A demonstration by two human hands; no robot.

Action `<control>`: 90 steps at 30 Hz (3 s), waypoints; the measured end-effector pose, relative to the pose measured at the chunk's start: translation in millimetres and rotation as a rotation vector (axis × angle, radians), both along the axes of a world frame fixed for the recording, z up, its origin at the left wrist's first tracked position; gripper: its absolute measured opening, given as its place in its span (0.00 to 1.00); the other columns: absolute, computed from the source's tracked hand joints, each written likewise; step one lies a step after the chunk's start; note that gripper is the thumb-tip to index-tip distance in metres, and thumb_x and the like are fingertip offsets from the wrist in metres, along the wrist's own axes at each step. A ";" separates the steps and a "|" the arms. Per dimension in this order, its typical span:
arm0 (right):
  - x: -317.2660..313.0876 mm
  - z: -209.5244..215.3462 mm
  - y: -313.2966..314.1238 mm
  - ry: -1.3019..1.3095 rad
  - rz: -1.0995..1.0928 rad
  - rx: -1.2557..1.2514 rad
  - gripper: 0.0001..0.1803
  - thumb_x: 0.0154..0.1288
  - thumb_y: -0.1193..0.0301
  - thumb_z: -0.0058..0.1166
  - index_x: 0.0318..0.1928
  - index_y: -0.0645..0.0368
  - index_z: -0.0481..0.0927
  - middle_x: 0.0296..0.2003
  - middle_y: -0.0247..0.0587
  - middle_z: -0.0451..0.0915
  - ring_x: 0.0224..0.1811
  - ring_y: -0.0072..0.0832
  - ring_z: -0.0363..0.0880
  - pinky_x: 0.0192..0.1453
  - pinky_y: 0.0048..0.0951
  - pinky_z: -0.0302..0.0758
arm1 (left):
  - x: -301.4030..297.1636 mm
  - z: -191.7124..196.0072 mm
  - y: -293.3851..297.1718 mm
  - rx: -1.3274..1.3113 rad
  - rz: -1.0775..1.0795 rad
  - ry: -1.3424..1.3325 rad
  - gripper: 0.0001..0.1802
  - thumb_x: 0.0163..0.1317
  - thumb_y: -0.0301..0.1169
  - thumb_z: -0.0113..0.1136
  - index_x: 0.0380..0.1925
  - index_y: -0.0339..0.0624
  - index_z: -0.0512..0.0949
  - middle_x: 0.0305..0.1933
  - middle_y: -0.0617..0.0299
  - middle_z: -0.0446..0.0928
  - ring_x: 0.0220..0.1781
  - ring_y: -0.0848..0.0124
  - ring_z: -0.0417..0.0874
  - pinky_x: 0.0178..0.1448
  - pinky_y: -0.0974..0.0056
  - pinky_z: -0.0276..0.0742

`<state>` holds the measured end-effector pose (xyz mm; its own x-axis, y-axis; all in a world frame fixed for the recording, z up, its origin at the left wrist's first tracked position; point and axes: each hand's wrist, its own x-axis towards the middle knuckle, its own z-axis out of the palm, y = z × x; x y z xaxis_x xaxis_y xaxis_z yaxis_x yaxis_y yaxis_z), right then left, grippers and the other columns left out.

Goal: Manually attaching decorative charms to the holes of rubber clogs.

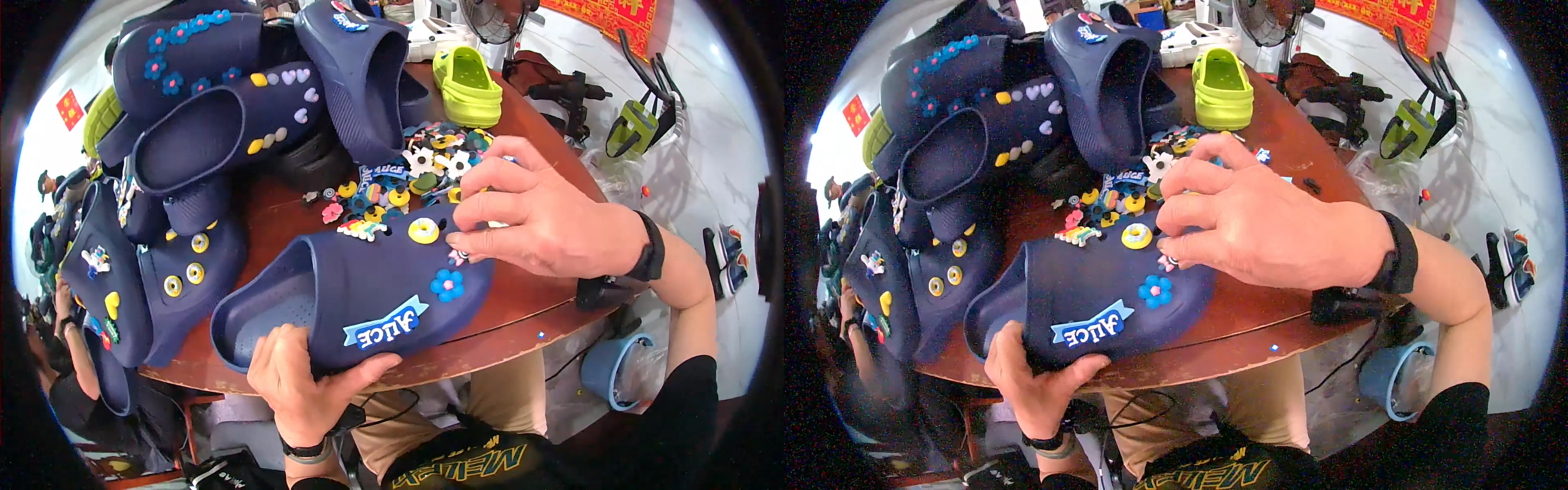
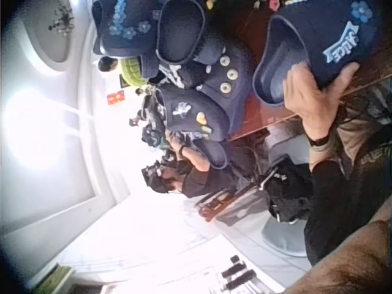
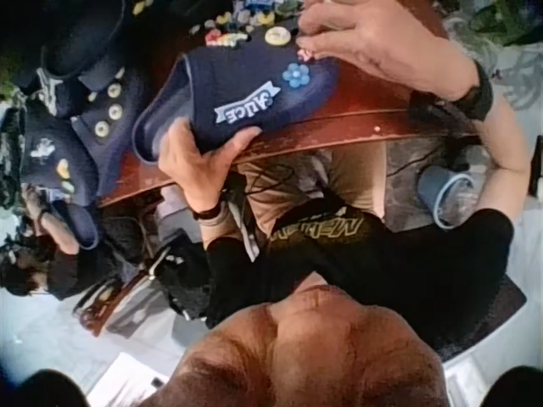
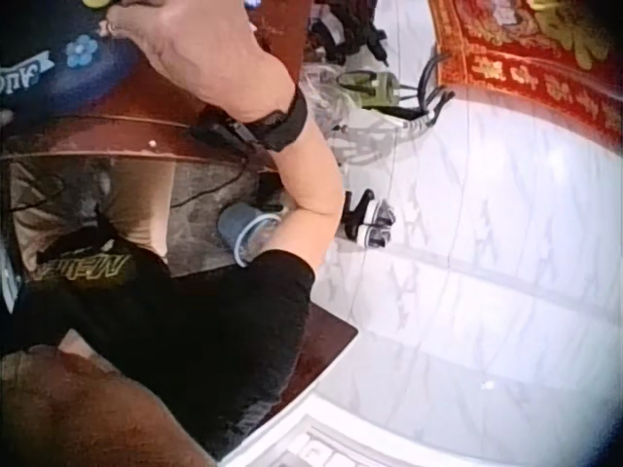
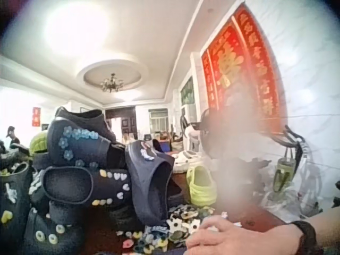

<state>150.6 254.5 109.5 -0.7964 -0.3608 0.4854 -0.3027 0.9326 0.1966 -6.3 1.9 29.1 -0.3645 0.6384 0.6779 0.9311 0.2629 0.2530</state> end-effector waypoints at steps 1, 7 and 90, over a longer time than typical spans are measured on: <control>-0.1 1.4 -2.3 -0.021 -0.026 0.027 0.06 0.48 0.69 0.63 0.28 0.53 0.81 0.33 0.30 0.75 0.47 0.29 0.72 0.58 0.45 0.62 | 0.5 2.3 -0.1 -0.019 -0.003 -0.008 0.51 0.23 0.57 0.80 0.43 0.31 0.71 0.35 0.52 0.73 0.37 0.53 0.76 0.40 0.55 0.69; 5.0 -16.7 -32.1 0.051 -0.260 0.155 0.10 0.48 0.73 0.65 0.31 0.62 0.80 0.33 0.35 0.76 0.46 0.31 0.77 0.63 0.59 0.60 | -1.4 3.1 -0.4 -0.003 -0.034 0.008 0.53 0.22 0.56 0.80 0.46 0.32 0.71 0.39 0.51 0.75 0.39 0.52 0.76 0.43 0.54 0.69; -28.0 34.2 -15.7 -0.586 0.027 -0.321 0.04 0.52 0.72 0.61 0.27 0.59 0.81 0.29 0.38 0.79 0.37 0.34 0.78 0.48 0.34 0.68 | -12.2 9.9 1.7 -0.038 -0.132 -0.095 0.39 0.28 0.41 0.85 0.40 0.36 0.73 0.30 0.62 0.77 0.32 0.72 0.77 0.37 0.67 0.74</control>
